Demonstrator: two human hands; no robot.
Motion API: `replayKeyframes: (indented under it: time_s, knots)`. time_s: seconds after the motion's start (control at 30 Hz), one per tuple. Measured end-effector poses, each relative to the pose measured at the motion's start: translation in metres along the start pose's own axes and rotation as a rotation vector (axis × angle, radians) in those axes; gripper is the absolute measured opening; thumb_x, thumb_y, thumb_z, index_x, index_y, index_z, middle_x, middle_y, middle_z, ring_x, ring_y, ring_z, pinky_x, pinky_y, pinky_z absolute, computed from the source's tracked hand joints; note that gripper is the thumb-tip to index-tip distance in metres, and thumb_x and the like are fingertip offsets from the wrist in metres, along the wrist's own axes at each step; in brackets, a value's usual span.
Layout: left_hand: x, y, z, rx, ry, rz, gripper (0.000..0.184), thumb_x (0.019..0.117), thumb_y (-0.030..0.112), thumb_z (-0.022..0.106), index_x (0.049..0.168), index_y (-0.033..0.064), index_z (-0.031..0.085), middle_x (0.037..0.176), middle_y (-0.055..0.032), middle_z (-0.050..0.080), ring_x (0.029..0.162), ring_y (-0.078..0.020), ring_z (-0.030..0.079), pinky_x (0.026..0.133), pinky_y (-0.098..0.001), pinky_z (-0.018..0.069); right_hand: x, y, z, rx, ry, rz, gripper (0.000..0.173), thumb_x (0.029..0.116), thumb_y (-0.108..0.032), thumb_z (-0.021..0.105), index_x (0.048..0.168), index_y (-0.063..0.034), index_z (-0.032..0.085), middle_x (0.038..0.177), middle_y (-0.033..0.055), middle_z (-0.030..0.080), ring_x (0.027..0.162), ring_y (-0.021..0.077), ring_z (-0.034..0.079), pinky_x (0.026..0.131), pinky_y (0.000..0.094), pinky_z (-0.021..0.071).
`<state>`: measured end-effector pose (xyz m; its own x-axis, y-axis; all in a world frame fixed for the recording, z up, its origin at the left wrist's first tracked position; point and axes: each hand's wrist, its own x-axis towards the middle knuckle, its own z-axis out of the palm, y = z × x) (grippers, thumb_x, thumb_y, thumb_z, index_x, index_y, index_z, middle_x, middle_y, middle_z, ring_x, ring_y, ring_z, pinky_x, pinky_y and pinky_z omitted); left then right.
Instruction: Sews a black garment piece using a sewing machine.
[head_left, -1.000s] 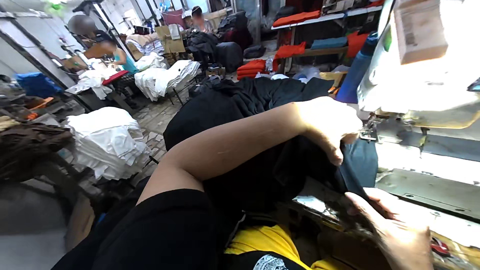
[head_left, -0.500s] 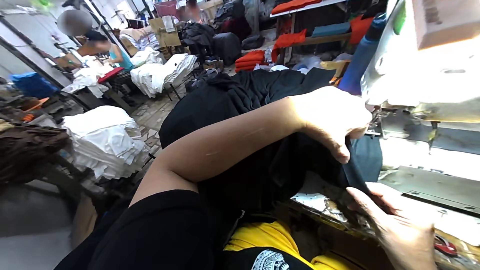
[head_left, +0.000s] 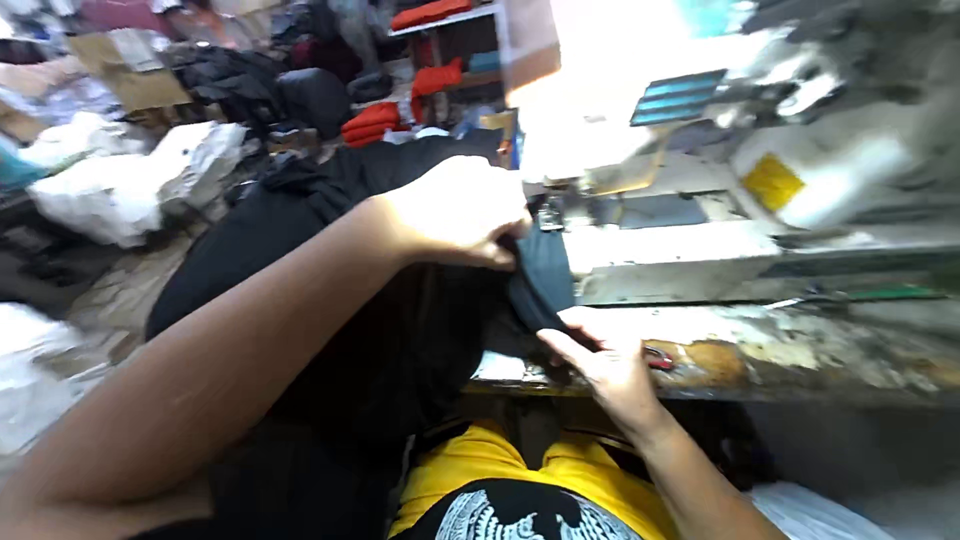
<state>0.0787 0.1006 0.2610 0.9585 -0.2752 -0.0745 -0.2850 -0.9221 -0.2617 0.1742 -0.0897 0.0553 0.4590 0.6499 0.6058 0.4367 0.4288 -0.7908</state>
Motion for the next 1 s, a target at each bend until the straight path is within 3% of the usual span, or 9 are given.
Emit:
replayKeyframes:
  time_s: [0.2, 0.47, 0.67, 0.8, 1.0]
  knots:
    - [-0.002, 0.004, 0.007, -0.001, 0.061, 0.008, 0.032, 0.0882, 0.043, 0.067, 0.079, 0.0132, 0.071, 0.070, -0.0057, 0.060, 0.070, -0.0263, 0.063, 0.059, -0.0439, 0.0425, -0.006, 0.003, 0.001, 0.010, 0.032, -0.031, 0.013, 0.0920, -0.012, 0.073, 0.090, -0.0001, 0.074, 0.090, 0.0019, 0.073, 0.075, -0.0038, 0.065, 0.070, 0.0116, 0.0554]
    - [-0.002, -0.001, 0.003, 0.071, 0.062, -0.018, 0.048, 0.0884, 0.056, 0.061, 0.071, 0.0117, 0.064, 0.061, -0.0043, 0.052, 0.060, -0.0239, 0.056, 0.058, -0.0428, 0.0361, 0.019, 0.022, -0.004, -0.109, 0.025, -0.131, 0.015, 0.0900, -0.015, 0.075, 0.091, 0.0000, 0.076, 0.092, 0.0050, 0.076, 0.091, -0.0014, 0.069, 0.086, 0.0126, 0.0534]
    - [-0.002, -0.010, 0.000, 0.054, 0.055, -0.059, 0.049, 0.0895, 0.058, 0.058, 0.076, 0.0117, 0.067, 0.064, -0.0054, 0.054, 0.065, -0.0262, 0.058, 0.061, -0.0454, 0.0387, 0.031, 0.020, -0.006, -0.086, -0.001, -0.102, 0.016, 0.0922, -0.016, 0.074, 0.092, 0.0002, 0.075, 0.089, 0.0034, 0.074, 0.071, -0.0039, 0.064, 0.067, 0.0113, 0.0542]
    - [0.000, -0.002, -0.001, 0.083, 0.082, -0.073, 0.051, 0.0864, 0.062, 0.058, 0.072, 0.0138, 0.065, 0.060, -0.0032, 0.051, 0.060, -0.0234, 0.056, 0.058, -0.0428, 0.0369, 0.036, 0.017, -0.005, -0.090, 0.013, -0.107, 0.014, 0.0907, -0.015, 0.075, 0.093, -0.0011, 0.075, 0.088, 0.0013, 0.073, 0.070, -0.0058, 0.061, 0.066, 0.0096, 0.0511]
    - [-0.004, -0.013, 0.002, 0.108, 0.072, -0.156, 0.063, 0.0869, 0.069, 0.054, 0.070, 0.0098, 0.061, 0.064, -0.0081, 0.054, 0.066, -0.0294, 0.058, 0.063, -0.0483, 0.0381, 0.042, 0.015, -0.004, -0.105, 0.018, -0.132, 0.012, 0.0896, -0.012, 0.076, 0.094, -0.0006, 0.075, 0.089, 0.0014, 0.073, 0.069, -0.0060, 0.058, 0.065, 0.0090, 0.0492]
